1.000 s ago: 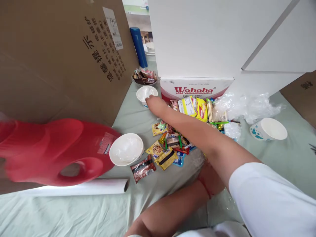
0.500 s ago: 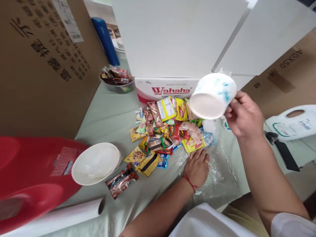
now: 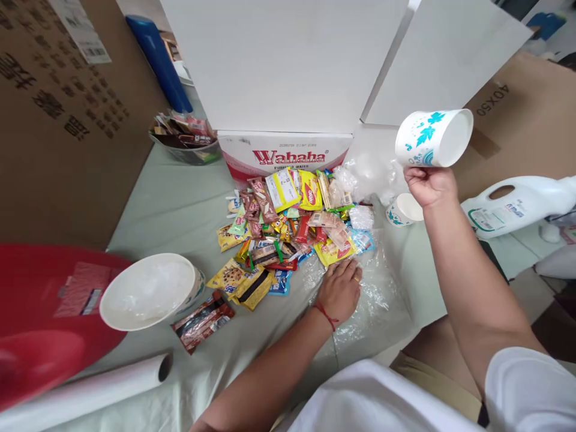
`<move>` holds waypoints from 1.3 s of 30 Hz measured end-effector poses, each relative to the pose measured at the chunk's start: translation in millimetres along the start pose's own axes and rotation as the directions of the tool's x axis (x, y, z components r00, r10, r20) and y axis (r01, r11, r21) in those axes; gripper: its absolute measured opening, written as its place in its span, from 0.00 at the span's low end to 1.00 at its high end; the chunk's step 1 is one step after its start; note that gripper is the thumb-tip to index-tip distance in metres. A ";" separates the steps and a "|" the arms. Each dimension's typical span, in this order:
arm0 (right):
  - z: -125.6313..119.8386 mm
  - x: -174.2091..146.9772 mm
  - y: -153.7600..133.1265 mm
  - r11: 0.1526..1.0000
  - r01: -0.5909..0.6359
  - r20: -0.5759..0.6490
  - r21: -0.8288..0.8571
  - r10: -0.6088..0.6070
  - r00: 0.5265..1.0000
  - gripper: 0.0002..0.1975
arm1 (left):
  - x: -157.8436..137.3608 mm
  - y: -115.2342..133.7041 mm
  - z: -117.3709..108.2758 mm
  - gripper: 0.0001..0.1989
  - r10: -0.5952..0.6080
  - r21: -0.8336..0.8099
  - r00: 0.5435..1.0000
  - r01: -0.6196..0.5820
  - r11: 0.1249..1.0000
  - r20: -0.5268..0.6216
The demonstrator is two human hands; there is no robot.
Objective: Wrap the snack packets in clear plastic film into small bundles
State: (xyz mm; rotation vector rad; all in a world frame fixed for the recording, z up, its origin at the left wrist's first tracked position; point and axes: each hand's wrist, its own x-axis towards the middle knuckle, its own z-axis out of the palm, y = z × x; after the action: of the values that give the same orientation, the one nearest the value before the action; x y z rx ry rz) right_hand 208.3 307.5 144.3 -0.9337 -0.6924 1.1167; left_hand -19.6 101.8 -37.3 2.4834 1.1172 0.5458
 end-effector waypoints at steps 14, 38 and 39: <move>-132.7 -65.0 -10.8 -0.138 0.228 0.266 -0.964 -0.439 0.858 0.12 | 0.0 -1.6 4.0 0.21 0.012 0.029 0.999 -0.011 1.000 -0.030; -119.0 9.9 -20.2 -0.445 0.092 0.144 -0.891 -0.086 0.986 0.12 | 0.4 -1.1 -0.6 0.20 -0.010 -0.010 1.000 0.010 1.000 0.006; -111.2 24.4 -16.4 -0.503 0.061 0.045 -0.862 0.043 0.998 0.10 | 0.5 -1.1 -0.7 0.20 -0.010 -0.012 1.000 0.010 1.000 0.008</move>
State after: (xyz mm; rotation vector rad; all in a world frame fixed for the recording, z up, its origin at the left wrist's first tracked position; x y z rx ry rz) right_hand 317.1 298.4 108.1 -2.5198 -1.9504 -0.0435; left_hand -20.3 102.9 -37.1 2.4664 1.1194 0.5384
